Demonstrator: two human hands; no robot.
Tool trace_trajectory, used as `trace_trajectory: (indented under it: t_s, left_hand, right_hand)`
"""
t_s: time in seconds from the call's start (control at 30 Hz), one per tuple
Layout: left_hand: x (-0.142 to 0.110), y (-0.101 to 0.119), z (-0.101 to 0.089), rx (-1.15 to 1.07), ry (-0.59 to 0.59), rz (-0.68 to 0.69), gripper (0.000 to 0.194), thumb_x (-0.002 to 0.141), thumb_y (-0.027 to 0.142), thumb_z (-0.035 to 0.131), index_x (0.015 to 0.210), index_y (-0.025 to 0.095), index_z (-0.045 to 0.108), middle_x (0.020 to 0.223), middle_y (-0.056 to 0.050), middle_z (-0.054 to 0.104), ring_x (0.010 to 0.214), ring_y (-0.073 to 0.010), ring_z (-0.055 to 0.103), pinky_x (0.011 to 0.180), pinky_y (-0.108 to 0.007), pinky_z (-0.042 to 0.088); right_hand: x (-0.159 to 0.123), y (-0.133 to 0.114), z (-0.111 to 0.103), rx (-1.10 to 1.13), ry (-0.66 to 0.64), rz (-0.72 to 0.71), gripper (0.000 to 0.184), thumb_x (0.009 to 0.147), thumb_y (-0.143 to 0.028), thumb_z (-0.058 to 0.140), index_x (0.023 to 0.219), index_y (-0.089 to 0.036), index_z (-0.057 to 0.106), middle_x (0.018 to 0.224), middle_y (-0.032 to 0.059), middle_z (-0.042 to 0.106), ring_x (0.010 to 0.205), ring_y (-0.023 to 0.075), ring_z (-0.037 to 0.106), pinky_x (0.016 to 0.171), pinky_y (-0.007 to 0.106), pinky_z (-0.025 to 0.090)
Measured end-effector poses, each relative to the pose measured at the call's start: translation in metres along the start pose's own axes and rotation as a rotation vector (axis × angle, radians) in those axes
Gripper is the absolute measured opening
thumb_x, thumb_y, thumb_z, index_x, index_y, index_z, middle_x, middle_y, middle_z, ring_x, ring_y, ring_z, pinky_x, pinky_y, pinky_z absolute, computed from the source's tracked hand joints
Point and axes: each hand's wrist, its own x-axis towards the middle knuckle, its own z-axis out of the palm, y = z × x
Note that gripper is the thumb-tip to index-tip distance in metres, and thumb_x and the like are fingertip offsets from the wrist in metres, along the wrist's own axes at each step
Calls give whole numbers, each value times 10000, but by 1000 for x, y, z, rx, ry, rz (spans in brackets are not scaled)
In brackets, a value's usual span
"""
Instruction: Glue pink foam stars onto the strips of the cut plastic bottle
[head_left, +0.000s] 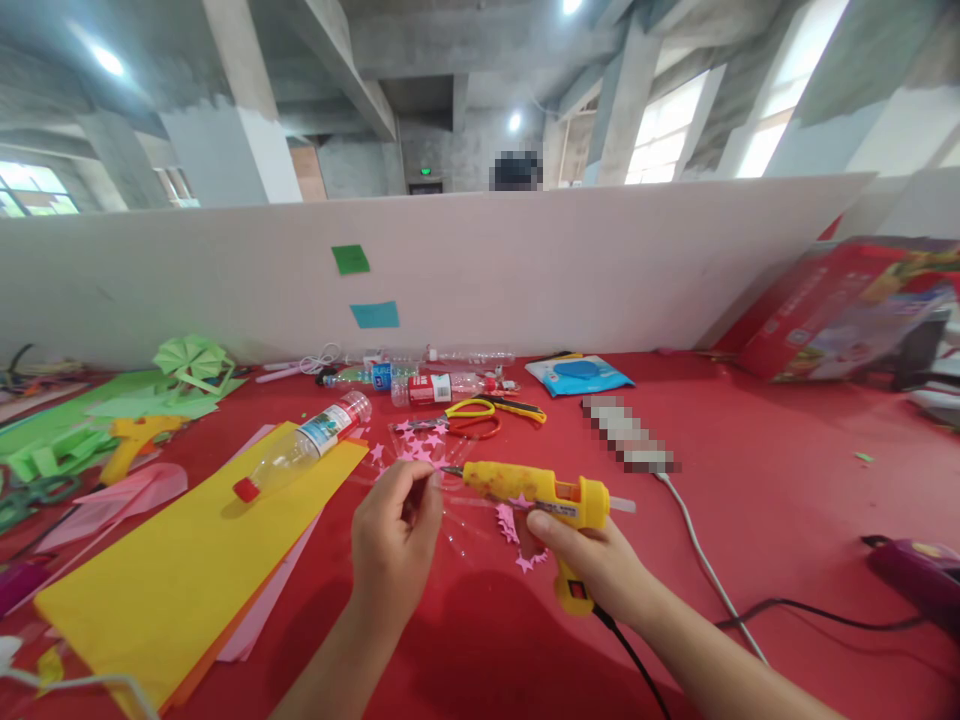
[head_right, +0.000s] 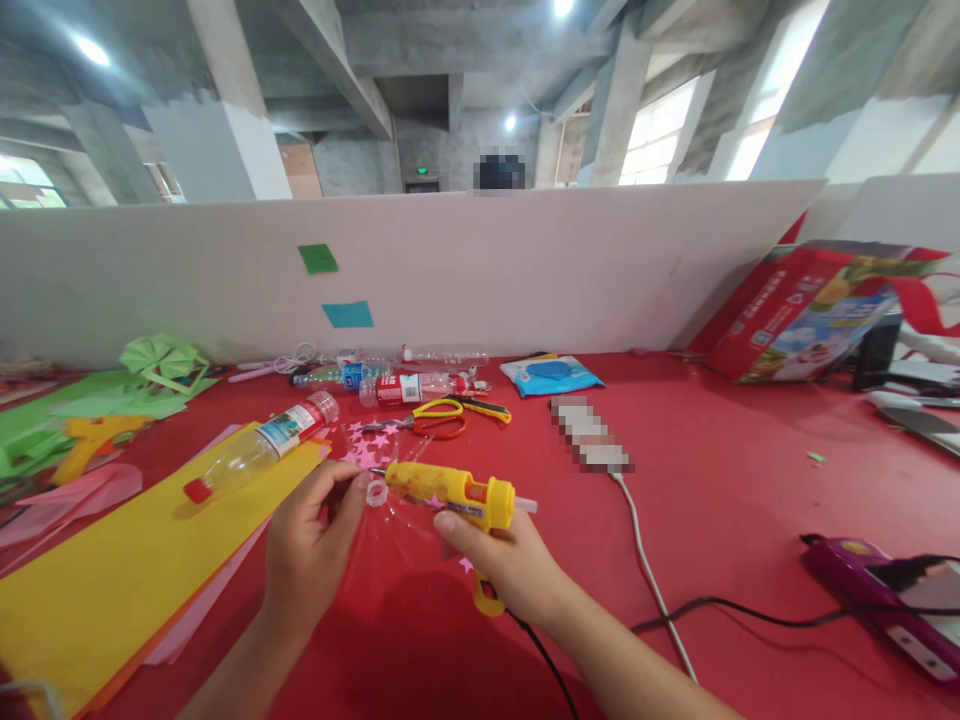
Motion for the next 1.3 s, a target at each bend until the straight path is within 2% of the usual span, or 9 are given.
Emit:
trace_trajectory:
  t_s: [0.43,0.7,0.97,1.3]
  left_hand:
    - [-2,-2,0,1,-3,-8,87,854,212,522,791,183,573,656,29,567,570,-91,514,560,-187,421]
    - [-1,-1,0,1,-8,-6,96,855,211,518,779,183,570,649,27,556,568,-95,506,560,-195,418]
    - [-1,-1,0,9,2,2,95,853,209,515,779,184,569,652,21,569,572,-99,521,560,-199,424]
    - [-1,0,0,35,-1,3,94,850,210,509,780,187,567,650,20,573,564,-103,523,549,-203,424]
  right_hand:
    - [2,-1,3,76,14,44,482,704,-636,581,577,-180,488,567,-12,447,560,118,411,539,262,403]
    - [2,1,3,71,1,56,444,737,-583,569,569,-193,442,568,-31,409,541,105,384,539,248,397]
    - [1,-2,3,41,4,76,390,737,-564,569,671,-181,528,547,-41,400,518,104,378,507,242,376]
    - [3,-5,5,26,1,67,410,725,-582,566,658,-179,526,532,-42,386,513,103,357,475,234,341]
